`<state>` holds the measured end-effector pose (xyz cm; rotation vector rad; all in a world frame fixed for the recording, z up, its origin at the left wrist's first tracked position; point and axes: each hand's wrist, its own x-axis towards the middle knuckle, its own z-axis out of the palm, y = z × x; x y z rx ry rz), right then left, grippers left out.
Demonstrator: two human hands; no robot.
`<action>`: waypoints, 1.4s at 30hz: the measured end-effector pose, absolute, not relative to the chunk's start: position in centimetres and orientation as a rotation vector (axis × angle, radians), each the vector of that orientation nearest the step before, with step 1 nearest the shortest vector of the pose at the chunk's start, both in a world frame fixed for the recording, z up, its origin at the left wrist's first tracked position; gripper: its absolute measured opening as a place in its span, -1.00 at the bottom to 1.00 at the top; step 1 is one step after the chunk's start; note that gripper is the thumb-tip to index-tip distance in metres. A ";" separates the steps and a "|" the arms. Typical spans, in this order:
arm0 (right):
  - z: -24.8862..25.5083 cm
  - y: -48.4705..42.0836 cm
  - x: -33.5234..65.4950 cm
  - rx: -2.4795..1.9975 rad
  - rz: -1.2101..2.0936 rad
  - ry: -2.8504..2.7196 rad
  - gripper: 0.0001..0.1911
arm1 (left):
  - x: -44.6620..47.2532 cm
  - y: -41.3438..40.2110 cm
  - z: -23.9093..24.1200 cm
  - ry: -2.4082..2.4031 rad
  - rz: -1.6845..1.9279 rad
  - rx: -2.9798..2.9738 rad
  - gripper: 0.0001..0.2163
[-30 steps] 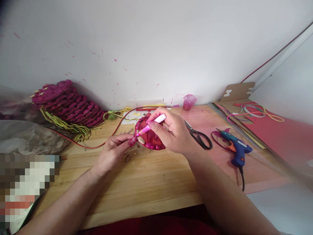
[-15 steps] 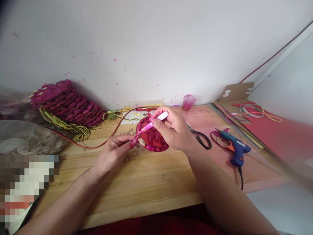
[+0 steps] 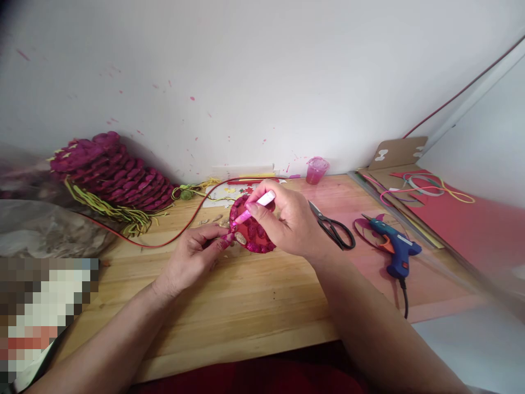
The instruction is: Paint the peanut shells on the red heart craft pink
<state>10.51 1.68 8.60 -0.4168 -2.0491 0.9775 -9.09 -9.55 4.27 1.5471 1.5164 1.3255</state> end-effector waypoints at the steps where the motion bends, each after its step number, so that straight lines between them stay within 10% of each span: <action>1: 8.6 1.6 10.5 -0.414 0.968 -2.044 -0.88 | -9.1 -9.5 4.3 1.521 1.321 1.554 -0.80; 42: 9.3 1.1 10.5 -0.392 0.781 -2.079 -0.92 | -9.0 -9.5 4.8 1.447 1.361 1.368 -0.80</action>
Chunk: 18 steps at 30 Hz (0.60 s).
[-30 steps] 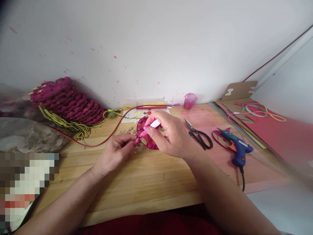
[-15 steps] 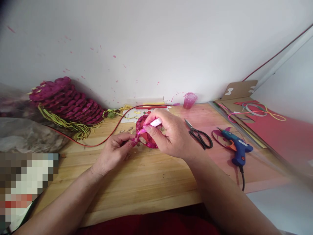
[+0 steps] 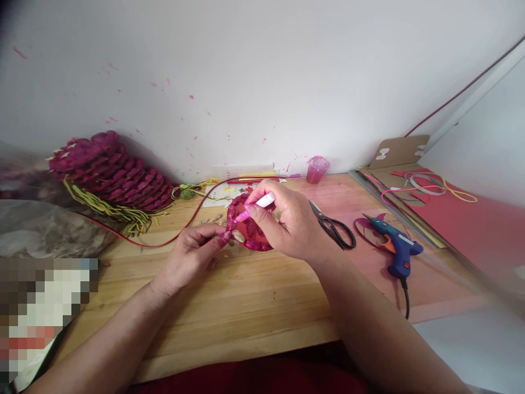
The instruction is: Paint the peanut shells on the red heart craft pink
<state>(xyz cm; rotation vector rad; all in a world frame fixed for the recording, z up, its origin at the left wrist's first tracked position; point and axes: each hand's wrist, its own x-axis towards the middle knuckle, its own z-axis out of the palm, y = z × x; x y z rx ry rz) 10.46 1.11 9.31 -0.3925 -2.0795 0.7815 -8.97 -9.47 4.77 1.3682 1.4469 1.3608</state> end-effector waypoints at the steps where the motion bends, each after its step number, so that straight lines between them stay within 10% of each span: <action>1: 9.3 1.2 10.5 -0.397 0.795 -2.070 -0.91 | -9.0 -9.5 4.8 1.429 1.368 1.344 -0.80; 18: 9.4 1.1 10.6 -0.339 0.886 -2.052 -0.92 | -9.4 -9.2 3.7 1.243 1.402 1.002 -0.77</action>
